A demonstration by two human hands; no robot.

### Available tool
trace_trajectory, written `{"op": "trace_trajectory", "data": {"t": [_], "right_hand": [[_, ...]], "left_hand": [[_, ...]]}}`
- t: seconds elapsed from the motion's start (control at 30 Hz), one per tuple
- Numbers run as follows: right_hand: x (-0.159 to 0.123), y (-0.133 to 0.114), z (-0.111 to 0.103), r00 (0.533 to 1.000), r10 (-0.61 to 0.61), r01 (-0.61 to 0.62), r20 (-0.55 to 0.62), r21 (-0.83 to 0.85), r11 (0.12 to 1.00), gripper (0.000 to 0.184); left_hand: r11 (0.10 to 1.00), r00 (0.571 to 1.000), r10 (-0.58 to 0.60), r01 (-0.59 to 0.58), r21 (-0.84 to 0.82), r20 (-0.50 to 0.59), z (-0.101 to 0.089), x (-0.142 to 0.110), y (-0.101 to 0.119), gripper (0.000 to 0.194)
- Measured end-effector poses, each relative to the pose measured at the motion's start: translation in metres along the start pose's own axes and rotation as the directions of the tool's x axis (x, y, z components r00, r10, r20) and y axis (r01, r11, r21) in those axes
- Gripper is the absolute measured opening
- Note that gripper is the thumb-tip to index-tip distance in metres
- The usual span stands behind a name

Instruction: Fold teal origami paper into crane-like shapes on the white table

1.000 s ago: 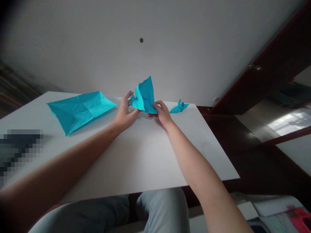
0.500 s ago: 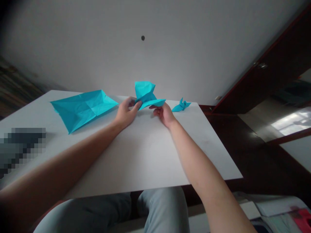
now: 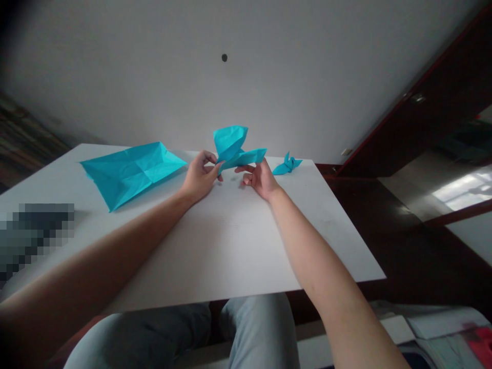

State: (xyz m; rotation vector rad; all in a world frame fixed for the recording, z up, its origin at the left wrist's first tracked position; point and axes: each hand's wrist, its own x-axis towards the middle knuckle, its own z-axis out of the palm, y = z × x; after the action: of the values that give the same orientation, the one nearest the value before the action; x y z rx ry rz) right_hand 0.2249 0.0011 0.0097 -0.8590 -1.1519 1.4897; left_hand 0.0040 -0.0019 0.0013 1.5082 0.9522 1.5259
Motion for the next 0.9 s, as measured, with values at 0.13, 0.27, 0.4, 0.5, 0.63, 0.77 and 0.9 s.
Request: {"op": "trace_trajectory", "data": {"t": [0.13, 0.27, 0.4, 0.5, 0.63, 0.77, 0.9], "right_hand": [[0.0, -0.003, 0.002, 1.0, 0.004, -0.004, -0.001, 0.038, 0.999, 0.079], [0.001, -0.004, 0.002, 1.0, -0.005, 0.006, -0.024, 0.052, 0.999, 0.076], [0.001, -0.005, 0.003, 0.998, -0.003, 0.007, -0.056, 0.065, 0.998, 0.072], [0.001, -0.003, 0.003, 0.995, -0.008, 0.019, -0.1, 0.108, 0.994, 0.061], [0.001, 0.001, 0.002, 0.987, 0.007, 0.012, -0.16, 0.122, 0.992, 0.034], [0.005, 0.004, 0.001, 0.981, -0.048, 0.06, -0.187, 0.057, 0.997, 0.028], [0.01, 0.005, -0.001, 0.966, -0.136, 0.138, -0.221, -0.01, 0.99, 0.038]], "left_hand": [[1.0, 0.998, -0.003, 0.003, -0.003, 0.056, -0.002, -0.001, 0.002, 0.02], [0.999, 0.991, -0.041, 0.038, 0.03, 0.127, -0.005, -0.001, 0.004, 0.013], [0.995, 0.976, -0.093, 0.098, -0.017, 0.195, -0.004, -0.003, 0.004, 0.029], [0.993, 0.962, -0.095, 0.111, -0.048, 0.256, -0.005, -0.006, 0.003, 0.051], [0.995, 0.958, -0.065, 0.084, -0.057, 0.278, -0.005, -0.006, -0.002, 0.065], [0.997, 0.986, -0.019, 0.032, -0.076, 0.167, -0.004, -0.002, -0.009, 0.045], [0.997, 0.998, 0.014, -0.018, 0.071, 0.057, -0.005, 0.002, -0.01, 0.02]]}}
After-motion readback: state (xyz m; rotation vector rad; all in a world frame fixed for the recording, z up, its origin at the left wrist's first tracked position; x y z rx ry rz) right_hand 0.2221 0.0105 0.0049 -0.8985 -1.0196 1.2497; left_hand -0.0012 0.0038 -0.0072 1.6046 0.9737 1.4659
